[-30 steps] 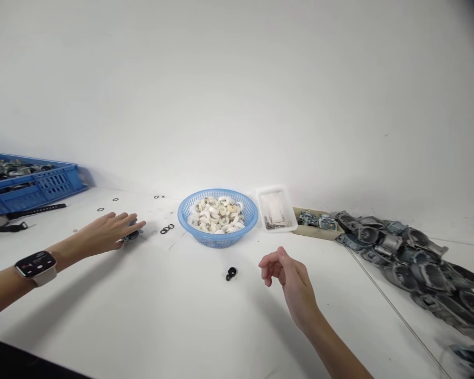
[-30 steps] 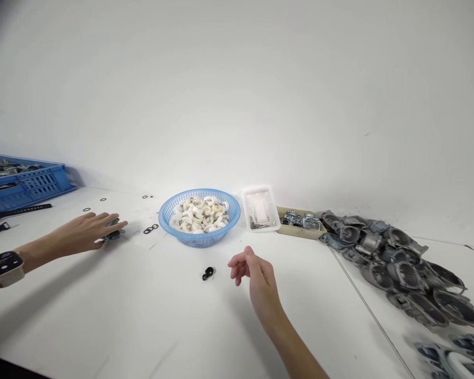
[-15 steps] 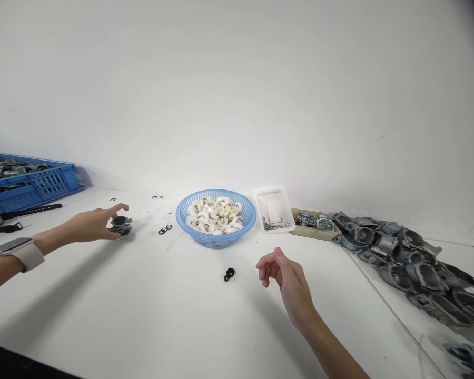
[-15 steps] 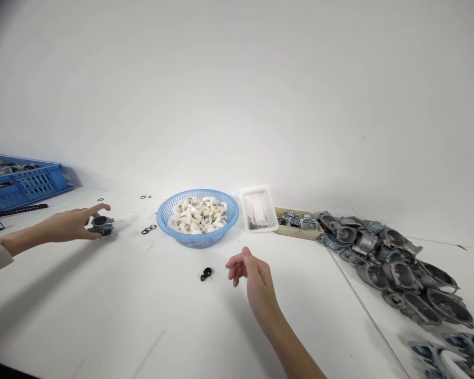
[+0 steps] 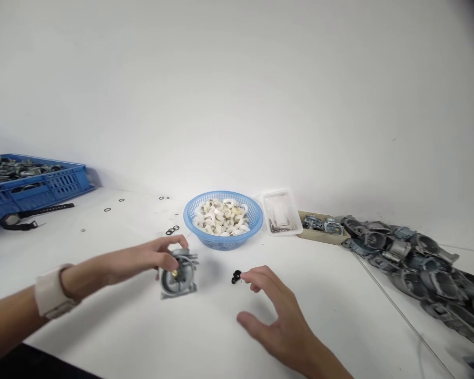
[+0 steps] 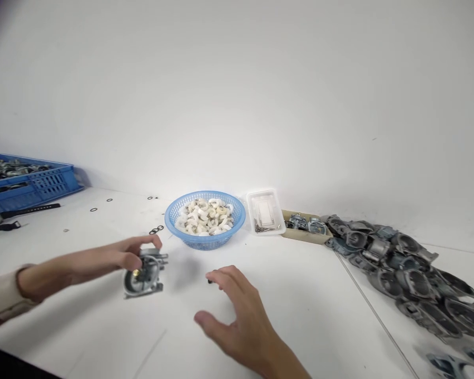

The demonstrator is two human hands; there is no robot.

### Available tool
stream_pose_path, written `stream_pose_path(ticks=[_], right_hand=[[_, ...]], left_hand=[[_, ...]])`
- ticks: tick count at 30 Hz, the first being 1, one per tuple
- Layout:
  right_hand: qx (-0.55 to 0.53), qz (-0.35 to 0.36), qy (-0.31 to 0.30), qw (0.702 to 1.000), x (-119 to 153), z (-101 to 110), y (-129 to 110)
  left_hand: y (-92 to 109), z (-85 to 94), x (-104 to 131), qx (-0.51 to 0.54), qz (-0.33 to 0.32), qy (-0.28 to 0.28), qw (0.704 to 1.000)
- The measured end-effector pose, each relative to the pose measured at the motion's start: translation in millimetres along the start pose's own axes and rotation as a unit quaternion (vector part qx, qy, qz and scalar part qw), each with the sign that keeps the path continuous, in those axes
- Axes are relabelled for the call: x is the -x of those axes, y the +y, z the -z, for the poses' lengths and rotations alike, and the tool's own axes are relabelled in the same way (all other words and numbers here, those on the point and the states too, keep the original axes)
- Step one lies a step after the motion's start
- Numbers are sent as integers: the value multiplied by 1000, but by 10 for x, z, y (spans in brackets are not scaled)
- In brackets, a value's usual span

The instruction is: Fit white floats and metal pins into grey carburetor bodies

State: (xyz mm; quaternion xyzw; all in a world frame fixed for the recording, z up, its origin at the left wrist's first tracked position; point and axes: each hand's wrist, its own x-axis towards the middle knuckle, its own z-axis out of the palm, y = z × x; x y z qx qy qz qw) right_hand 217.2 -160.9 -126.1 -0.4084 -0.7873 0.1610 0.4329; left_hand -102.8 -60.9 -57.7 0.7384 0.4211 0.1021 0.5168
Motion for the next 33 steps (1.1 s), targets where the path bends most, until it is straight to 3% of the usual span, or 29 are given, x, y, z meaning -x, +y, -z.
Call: stream_pose_path(ticks=[3,7,12,21,26,28,33], right_hand=[[54,45,-22,997,60,-46,-29],[52,9,-79,995,29,33,-19],[40,-57,-94,993,-41,136,6],[18,-33,-112,993,-57,127,25],[14,0,-58,998,-42,114,68],[18,-8,-50,999,-34,100,115],[44,-55,-75,995,-34,70,232]], left_hand=[[161,-411,-203,150,-15,-52,987],[240,-689,-522,172,-37,-65,982],[254,-799,-794,170,-31,-70,982],[163,-891,-815,176,-47,-115,977],[124,-902,-814,143,-63,-123,980],[140,-876,-768,98,-80,-94,987],[108,-857,-642,-57,-152,51,985]])
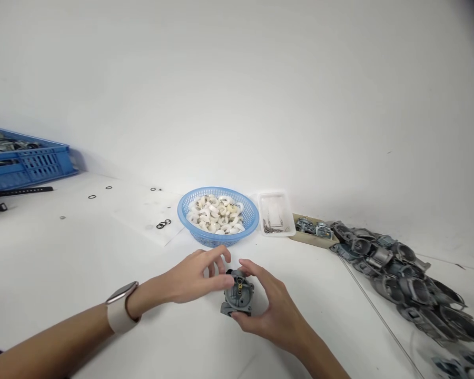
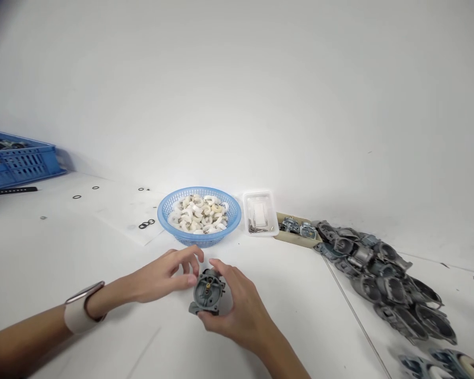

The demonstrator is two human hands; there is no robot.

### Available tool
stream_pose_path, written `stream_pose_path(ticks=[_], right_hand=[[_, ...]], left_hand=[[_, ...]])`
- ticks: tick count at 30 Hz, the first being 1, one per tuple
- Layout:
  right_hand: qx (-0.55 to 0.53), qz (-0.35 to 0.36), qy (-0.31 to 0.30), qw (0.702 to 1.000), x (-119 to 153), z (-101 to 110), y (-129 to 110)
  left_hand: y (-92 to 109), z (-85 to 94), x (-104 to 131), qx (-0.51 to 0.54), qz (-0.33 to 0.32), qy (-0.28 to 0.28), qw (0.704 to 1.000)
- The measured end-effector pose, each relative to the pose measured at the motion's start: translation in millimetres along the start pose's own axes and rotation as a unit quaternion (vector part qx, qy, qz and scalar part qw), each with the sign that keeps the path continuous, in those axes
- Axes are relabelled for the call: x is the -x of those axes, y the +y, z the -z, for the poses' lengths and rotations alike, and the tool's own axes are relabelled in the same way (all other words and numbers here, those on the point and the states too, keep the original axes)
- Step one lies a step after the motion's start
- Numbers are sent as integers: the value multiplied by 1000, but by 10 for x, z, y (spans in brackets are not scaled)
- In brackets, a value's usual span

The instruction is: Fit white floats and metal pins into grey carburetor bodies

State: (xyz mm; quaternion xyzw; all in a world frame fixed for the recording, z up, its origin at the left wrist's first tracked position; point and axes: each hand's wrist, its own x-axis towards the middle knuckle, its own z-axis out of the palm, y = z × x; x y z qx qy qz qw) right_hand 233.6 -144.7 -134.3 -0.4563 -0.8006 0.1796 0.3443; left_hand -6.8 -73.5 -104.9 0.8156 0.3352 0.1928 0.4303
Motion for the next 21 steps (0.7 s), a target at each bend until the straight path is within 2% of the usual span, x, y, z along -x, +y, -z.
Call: stream_pose_path(ticks=[4,8,11,14,17,19,21], right_hand=[[7,-42,-4,999,-9,-21,44],[10,-88,5,996,-13,-33,53],[46,-106,-3,993,-8,-21,18],[122,-99,3,988,11,41,-27],[195,-97,62,974,-58,197,-40],[224,-100,104,964,-241,345,-36],[249,-103,114,956,-563,490,-21]], left_hand=[[-156,-136,23,-135,-62,43,988],[-312,-269,-27,-245,-129,46,960],[-354,-275,-60,-291,-146,46,944],[-342,-219,-61,-313,-149,50,937],[-316,-181,-42,-306,-154,56,938],[-301,-206,-33,-277,-158,69,945],[-287,-273,-29,-246,-166,85,951]])
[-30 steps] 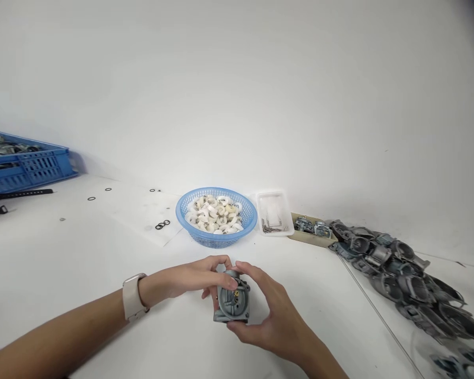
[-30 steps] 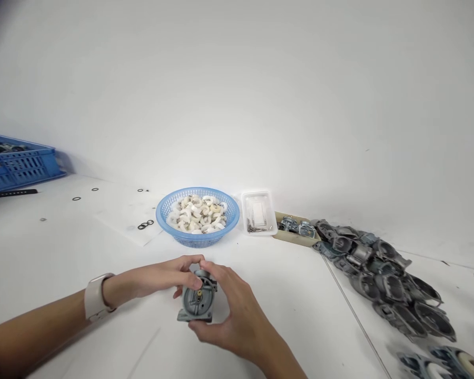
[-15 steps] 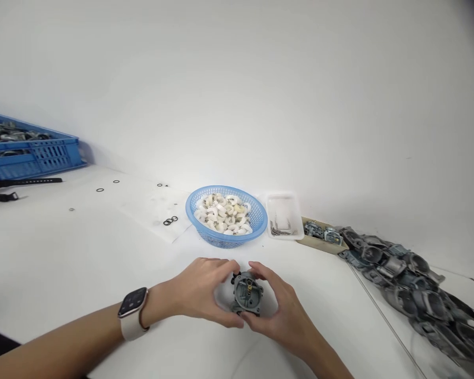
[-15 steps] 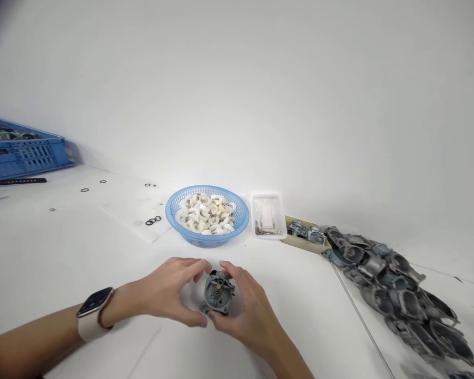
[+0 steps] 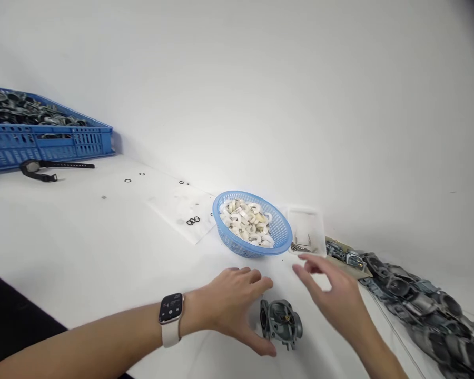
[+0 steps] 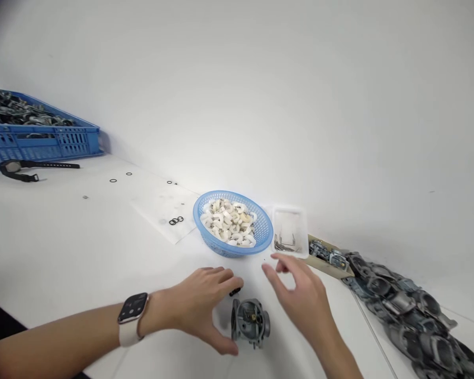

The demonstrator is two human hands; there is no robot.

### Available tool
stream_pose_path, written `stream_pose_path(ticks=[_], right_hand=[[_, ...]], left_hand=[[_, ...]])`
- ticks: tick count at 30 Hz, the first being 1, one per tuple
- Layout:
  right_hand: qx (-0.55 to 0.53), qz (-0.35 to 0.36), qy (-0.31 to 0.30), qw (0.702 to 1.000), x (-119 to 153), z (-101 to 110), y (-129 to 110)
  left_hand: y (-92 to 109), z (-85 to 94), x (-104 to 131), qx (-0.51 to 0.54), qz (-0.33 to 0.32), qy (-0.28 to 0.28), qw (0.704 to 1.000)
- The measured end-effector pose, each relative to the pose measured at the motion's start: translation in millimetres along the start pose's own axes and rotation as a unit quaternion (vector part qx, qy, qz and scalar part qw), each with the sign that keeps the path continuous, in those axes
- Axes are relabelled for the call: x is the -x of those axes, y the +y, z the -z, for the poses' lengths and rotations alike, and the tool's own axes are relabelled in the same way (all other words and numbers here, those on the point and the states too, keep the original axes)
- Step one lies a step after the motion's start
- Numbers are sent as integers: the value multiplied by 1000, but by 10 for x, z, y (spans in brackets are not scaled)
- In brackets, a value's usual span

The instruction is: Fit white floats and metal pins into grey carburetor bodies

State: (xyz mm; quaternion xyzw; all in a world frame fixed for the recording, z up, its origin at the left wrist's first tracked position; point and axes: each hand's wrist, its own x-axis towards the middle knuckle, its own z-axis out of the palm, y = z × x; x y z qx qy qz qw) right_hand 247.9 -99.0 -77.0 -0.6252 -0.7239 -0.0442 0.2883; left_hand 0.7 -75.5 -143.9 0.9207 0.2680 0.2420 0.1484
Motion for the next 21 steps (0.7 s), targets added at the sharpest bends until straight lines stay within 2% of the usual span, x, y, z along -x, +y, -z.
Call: stream_pose_path(ticks=[2,4,7,9,12,15,18,21], right_hand=[[53,12,-39,998,-437,-9,-30],[73,24,-83,994,-884,-113,-65],[107,35,-166,980,-1409,-402,-95],[130,32,-217,967,-1612,-609,-106],[160,25,-253,954,-1734,-830,-133],[178,24,-250,952,-1755,-899,-171],[173,28,-241,955,-1747,-822,-211],[136,43,-248,958,-1661,-601,-255]], left_hand=[[52,-68,7,16,-10,7,1000],[92,-128,14,17,-22,-3,1000],[105,-179,17,13,-30,-21,999],[92,-190,9,17,-33,-24,999],[74,-195,-15,17,-27,-23,999],[73,-196,-29,0,-18,-21,1000],[83,-204,-23,-1,-12,-11,1000],[93,-227,-11,26,-12,7,1000]])
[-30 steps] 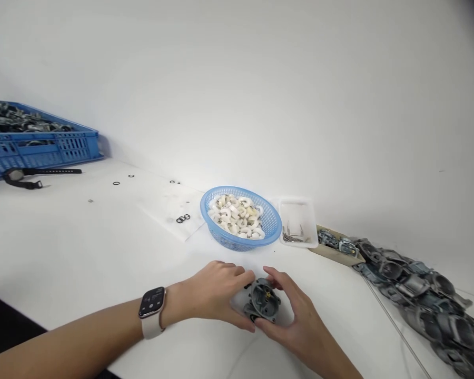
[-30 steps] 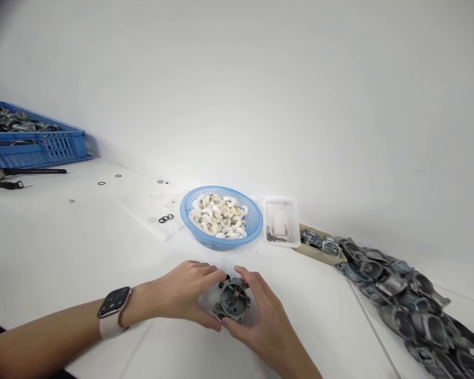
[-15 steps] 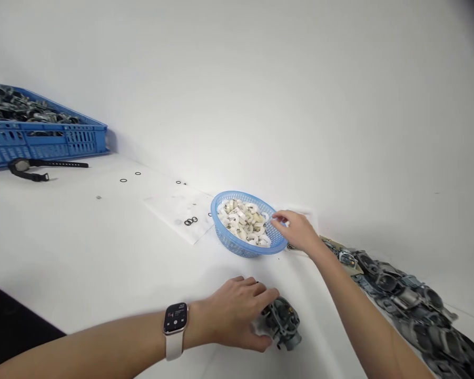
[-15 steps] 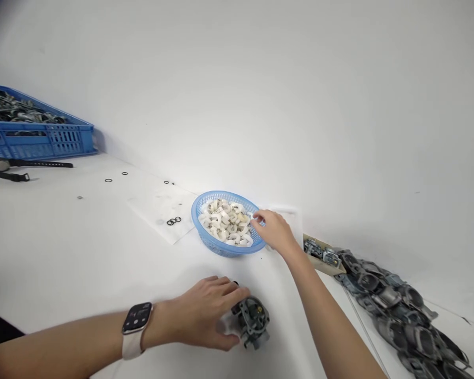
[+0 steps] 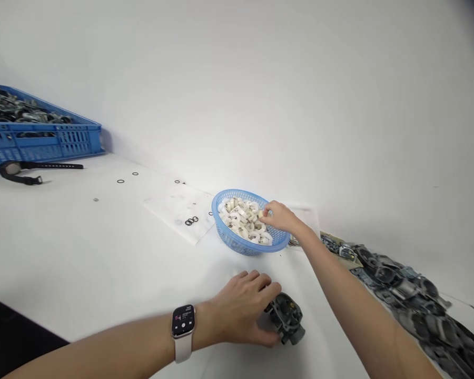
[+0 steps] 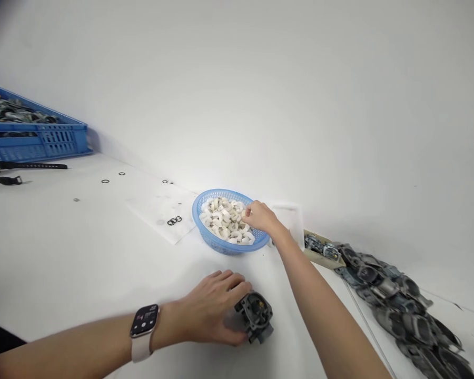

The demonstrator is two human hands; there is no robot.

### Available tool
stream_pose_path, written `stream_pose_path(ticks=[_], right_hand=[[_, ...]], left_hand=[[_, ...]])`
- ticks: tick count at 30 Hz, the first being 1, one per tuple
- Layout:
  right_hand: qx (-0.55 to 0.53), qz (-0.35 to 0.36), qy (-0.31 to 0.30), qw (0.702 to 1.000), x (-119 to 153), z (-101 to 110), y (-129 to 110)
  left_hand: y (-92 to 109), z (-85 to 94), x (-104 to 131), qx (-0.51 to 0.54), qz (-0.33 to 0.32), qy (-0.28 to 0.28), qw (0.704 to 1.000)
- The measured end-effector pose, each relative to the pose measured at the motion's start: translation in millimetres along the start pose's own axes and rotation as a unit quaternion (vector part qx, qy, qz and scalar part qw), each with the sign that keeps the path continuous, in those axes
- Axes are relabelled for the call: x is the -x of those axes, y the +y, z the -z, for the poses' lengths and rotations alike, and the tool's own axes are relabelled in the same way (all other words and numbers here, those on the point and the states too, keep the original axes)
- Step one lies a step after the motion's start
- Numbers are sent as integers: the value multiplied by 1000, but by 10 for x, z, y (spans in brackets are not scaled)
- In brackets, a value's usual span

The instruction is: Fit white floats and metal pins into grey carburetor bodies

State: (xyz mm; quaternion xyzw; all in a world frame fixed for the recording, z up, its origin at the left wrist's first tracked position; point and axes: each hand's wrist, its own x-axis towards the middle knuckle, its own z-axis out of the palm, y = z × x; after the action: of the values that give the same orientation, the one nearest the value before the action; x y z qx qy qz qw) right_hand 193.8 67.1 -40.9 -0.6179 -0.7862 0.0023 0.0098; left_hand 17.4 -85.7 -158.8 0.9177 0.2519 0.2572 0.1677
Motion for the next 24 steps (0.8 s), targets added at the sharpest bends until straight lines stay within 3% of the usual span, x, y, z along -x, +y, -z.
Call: stream_pose_path(ticks=[3,7,10,13,18,24], right_hand=[[-52,36,-15,998,387,189,-19],[-101,49,-29,993,1125,347,-91],[-119,16,-27,992,1638,306,-153],[-87,-6,10,996,1985,134,-224],[12,-32,99,994,2215,-209,-358],[121,-17,166,978,2197,-407,-462]], left_hand=[[15,-46,-8,37,1,8,999],[76,-105,-35,71,14,6,997],[142,-97,-41,79,20,-7,997],[189,-56,-33,105,33,-2,994],[177,-42,-36,131,53,18,990],[151,-58,-46,124,58,31,990]])
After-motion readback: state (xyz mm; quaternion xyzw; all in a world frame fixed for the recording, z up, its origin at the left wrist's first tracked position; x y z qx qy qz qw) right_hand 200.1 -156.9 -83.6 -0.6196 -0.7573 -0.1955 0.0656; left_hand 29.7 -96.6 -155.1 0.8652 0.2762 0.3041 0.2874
